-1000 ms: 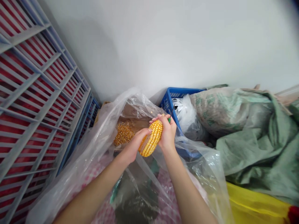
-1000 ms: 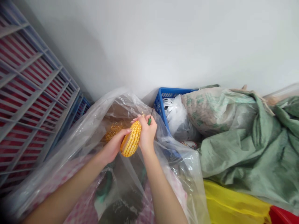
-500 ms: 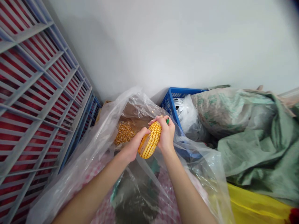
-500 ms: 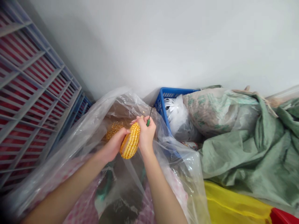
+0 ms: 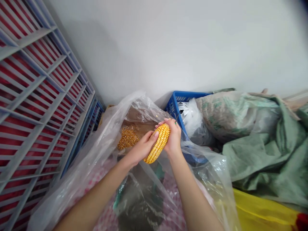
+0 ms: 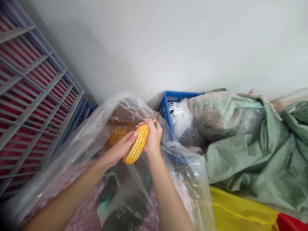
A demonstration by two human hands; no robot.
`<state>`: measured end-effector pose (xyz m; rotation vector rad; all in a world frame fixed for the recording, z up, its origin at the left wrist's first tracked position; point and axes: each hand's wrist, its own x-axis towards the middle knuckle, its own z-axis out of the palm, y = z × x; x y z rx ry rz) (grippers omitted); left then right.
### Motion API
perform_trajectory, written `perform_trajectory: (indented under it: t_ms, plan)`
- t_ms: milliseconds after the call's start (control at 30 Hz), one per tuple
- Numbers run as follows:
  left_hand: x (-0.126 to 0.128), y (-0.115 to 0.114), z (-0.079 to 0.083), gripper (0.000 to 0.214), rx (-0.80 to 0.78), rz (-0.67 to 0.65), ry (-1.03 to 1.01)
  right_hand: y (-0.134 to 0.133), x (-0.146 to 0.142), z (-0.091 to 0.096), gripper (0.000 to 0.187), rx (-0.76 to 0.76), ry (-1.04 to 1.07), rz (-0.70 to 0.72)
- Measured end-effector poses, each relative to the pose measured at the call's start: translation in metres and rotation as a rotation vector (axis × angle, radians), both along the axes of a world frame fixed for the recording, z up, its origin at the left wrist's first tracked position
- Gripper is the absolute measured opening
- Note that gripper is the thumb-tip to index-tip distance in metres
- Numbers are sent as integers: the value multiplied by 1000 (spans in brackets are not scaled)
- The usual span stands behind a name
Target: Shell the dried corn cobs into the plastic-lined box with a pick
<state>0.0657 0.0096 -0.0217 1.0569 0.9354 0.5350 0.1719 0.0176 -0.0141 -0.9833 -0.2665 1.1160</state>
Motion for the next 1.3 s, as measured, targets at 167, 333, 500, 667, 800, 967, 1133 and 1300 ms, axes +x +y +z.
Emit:
perform_trajectory:
  t_ms: [167, 333, 500, 667, 800, 967, 1133, 1300]
  plan:
    - [-7, 5, 7, 41, 133, -97, 1, 1, 5, 1, 19, -35, 94, 3]
    - [-12, 7, 9, 35, 376, -100, 161, 0, 3, 3, 19, 21, -14, -14]
    - [-16, 8, 9, 29, 687, -151, 415, -1, -1, 3, 22, 33, -50, 0]
    - [-18, 10, 10, 31, 710, -172, 351, -1, 0, 2, 22, 36, -39, 10]
    - [-17, 9, 11, 29, 689, -161, 377, -1, 1, 2, 18, 29, -30, 8]
    - [-17, 10, 10, 26, 648, -163, 310, 0, 2, 2, 19, 14, -13, 9]
    - [-21, 15, 10, 35, 526, -56, 200, 2, 6, 3, 20, -57, 133, 23]
    - [-24, 14, 15, 46, 510, -125, 191, 4, 9, 4, 14, -119, 243, 4]
